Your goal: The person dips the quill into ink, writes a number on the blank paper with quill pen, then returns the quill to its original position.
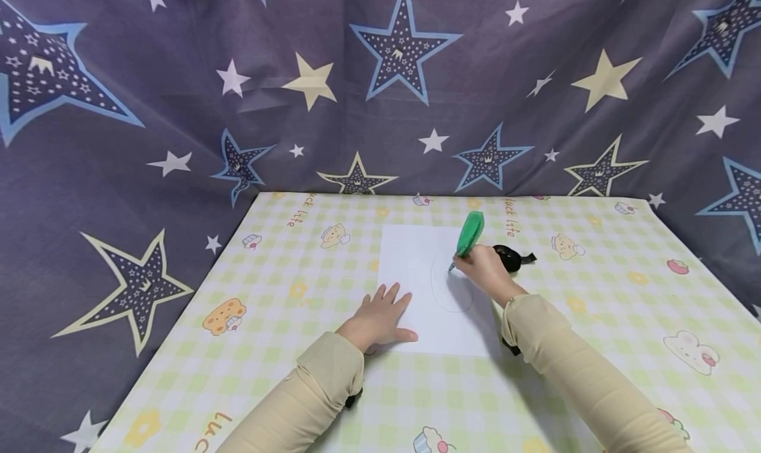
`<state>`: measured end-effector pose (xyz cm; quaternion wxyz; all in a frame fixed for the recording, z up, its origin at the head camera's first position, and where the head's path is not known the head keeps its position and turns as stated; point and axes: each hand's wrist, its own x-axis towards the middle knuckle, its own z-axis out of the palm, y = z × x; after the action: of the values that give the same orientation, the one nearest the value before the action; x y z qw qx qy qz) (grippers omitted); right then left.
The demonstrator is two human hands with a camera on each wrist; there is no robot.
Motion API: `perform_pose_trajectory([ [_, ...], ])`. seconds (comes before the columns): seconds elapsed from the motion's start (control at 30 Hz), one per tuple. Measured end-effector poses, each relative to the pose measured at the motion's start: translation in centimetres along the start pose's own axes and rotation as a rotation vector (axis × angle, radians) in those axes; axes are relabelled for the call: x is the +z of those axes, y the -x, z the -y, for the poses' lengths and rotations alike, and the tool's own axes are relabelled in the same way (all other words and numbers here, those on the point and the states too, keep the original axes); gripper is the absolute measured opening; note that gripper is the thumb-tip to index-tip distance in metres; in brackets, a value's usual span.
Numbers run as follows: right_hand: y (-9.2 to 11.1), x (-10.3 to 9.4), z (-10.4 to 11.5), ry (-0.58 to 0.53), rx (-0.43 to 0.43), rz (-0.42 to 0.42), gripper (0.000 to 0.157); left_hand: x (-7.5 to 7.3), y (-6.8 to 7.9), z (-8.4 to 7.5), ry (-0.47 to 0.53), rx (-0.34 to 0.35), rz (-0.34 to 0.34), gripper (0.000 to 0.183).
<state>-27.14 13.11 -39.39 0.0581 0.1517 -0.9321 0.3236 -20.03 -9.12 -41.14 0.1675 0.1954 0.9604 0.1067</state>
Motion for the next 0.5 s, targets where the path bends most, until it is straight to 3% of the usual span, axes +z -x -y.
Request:
perform_pose_trajectory([
  [0.13,-0.02,0.14,-0.03,0.003,0.004,-0.009,0.025,0.04,0.0,0.01,0.002,0.002,-0.001,0.081],
  [0.5,0.07,0.24,0.16,0.005,-0.015,-0.018,0.027,0.05,0.1,-0.1,0.001,-0.002,-0.008,0.081],
])
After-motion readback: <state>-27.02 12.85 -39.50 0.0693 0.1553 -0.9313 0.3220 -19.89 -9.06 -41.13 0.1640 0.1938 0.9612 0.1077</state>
